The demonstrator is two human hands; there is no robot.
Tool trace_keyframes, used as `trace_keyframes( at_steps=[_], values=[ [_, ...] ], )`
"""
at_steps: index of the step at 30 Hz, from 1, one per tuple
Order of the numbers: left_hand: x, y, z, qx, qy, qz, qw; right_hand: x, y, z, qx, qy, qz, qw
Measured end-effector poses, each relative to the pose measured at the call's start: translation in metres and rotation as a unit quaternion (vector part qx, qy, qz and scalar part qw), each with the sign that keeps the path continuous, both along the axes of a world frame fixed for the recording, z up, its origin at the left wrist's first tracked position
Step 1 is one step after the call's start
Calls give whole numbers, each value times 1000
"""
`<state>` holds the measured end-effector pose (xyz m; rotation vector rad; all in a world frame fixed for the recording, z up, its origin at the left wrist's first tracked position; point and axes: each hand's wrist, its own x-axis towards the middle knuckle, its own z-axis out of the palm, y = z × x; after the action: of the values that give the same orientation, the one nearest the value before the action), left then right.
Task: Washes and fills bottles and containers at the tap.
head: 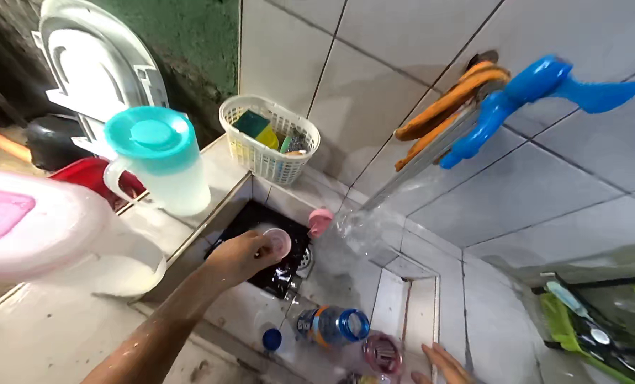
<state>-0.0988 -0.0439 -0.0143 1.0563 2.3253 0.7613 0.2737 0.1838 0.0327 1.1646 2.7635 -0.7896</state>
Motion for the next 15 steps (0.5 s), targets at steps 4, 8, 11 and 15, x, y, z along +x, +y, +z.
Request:
trace_keyframes(
  at_steps=[4,8,11,15],
  values=[
    [62,-58,-13,-33,-50,-40,997,1,-13,15,9,32,10,999],
    [115,-64,-21,-50,-142,-132,980,-3,-25,16,18,50,35,998],
    [111,-50,-10,-127,-140,-176,966,1,-28,13,11,54,41,998],
    [76,-1,15,-81,-70,-72,992,11,-24,9,-10,22,27,999]
  ],
)
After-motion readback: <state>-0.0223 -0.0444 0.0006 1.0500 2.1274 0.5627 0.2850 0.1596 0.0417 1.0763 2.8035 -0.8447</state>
